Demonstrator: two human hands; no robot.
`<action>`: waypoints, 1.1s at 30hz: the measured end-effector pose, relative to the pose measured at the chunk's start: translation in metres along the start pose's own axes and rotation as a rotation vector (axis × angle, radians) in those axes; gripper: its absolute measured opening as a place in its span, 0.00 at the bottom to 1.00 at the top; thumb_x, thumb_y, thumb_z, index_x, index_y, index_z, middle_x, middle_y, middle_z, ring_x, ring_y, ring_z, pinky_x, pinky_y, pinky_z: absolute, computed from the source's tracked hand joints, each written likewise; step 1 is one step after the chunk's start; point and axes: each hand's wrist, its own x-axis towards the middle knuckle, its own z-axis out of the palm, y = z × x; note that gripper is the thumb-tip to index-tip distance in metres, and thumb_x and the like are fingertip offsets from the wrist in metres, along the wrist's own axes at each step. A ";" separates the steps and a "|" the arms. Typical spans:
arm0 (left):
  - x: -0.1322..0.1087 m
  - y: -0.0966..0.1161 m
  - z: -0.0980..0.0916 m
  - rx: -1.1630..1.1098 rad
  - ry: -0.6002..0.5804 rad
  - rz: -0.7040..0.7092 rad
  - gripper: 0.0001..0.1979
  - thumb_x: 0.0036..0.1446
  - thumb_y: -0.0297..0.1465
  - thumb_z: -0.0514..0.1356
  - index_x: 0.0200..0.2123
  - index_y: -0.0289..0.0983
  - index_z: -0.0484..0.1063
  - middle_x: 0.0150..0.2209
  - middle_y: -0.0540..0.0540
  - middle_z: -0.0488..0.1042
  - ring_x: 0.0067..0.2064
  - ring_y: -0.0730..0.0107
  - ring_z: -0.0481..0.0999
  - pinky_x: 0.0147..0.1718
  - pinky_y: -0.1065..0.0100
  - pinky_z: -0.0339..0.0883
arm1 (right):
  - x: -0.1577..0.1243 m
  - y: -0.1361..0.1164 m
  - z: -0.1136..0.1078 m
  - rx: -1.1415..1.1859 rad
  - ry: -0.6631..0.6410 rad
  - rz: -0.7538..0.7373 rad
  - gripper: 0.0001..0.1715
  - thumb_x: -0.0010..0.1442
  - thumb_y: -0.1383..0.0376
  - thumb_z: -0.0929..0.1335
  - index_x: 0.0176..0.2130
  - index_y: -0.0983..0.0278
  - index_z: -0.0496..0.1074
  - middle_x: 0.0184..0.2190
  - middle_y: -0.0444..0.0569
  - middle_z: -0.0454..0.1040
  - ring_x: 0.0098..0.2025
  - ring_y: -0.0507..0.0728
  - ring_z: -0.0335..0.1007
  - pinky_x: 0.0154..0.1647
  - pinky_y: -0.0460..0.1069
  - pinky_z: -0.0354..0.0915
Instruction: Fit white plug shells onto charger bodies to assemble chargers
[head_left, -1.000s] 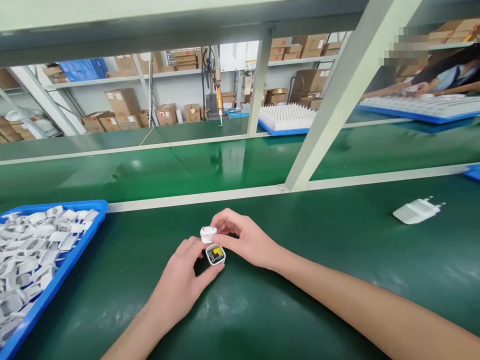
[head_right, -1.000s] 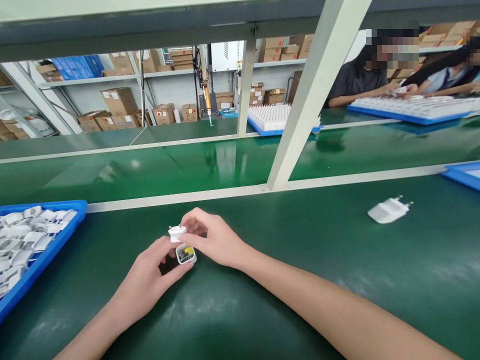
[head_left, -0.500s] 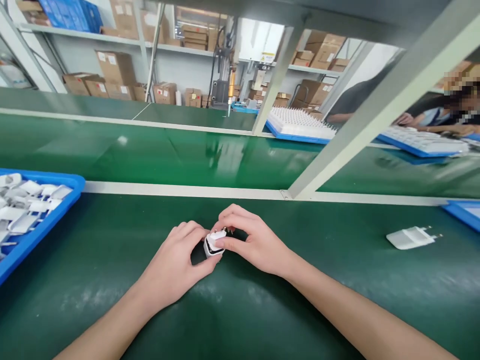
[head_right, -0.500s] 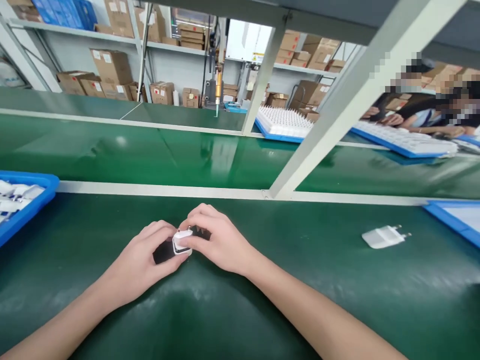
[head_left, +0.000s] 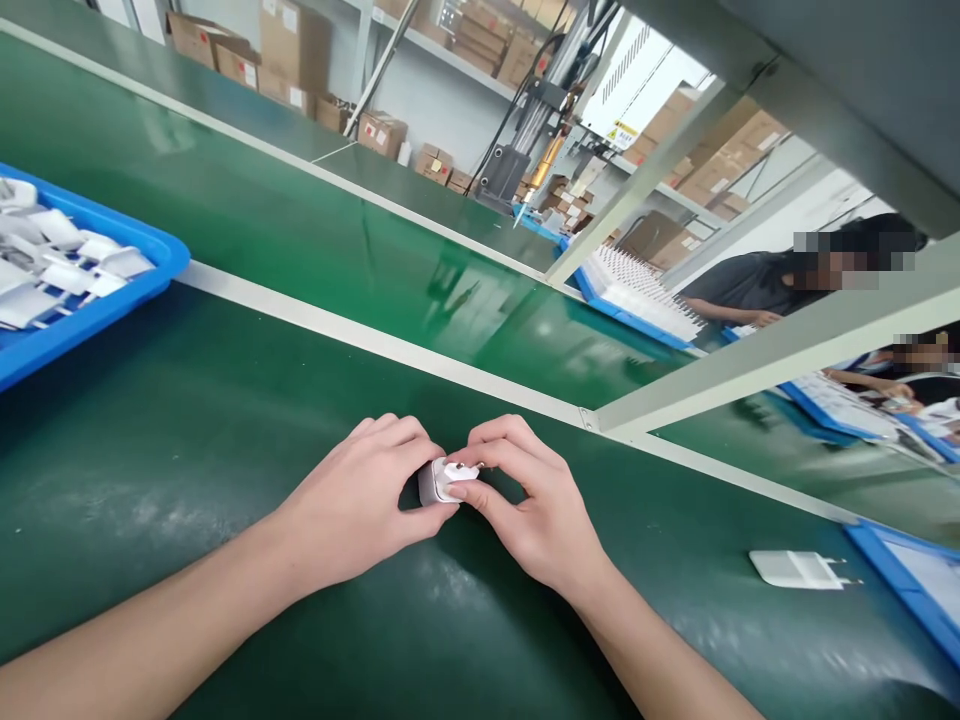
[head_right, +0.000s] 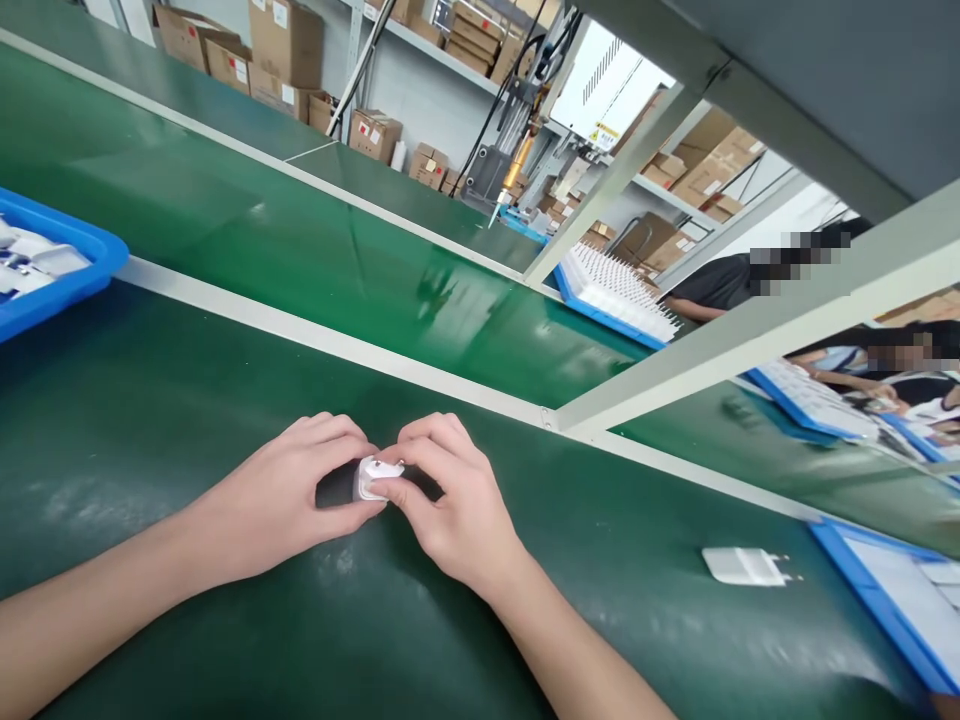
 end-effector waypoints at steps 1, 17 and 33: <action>0.000 0.000 0.000 0.000 0.001 0.001 0.05 0.62 0.36 0.62 0.38 0.41 0.73 0.40 0.51 0.73 0.42 0.65 0.69 0.43 0.63 0.63 | 0.000 0.000 0.000 -0.006 0.003 -0.002 0.02 0.66 0.64 0.72 0.40 0.59 0.77 0.38 0.48 0.72 0.41 0.58 0.70 0.42 0.53 0.68; -0.001 0.006 -0.007 -0.061 -0.049 -0.033 0.11 0.61 0.41 0.63 0.39 0.41 0.76 0.40 0.50 0.75 0.43 0.62 0.70 0.45 0.61 0.61 | -0.014 -0.006 0.000 0.041 0.034 0.133 0.09 0.67 0.59 0.70 0.46 0.58 0.77 0.44 0.50 0.71 0.46 0.59 0.69 0.48 0.56 0.69; -0.010 0.002 -0.020 -0.750 -0.253 -0.003 0.23 0.61 0.48 0.61 0.48 0.35 0.74 0.44 0.44 0.77 0.46 0.63 0.75 0.47 0.65 0.67 | -0.066 -0.029 -0.024 -0.135 0.419 0.411 0.29 0.45 0.48 0.79 0.45 0.56 0.81 0.51 0.50 0.77 0.51 0.66 0.75 0.52 0.54 0.72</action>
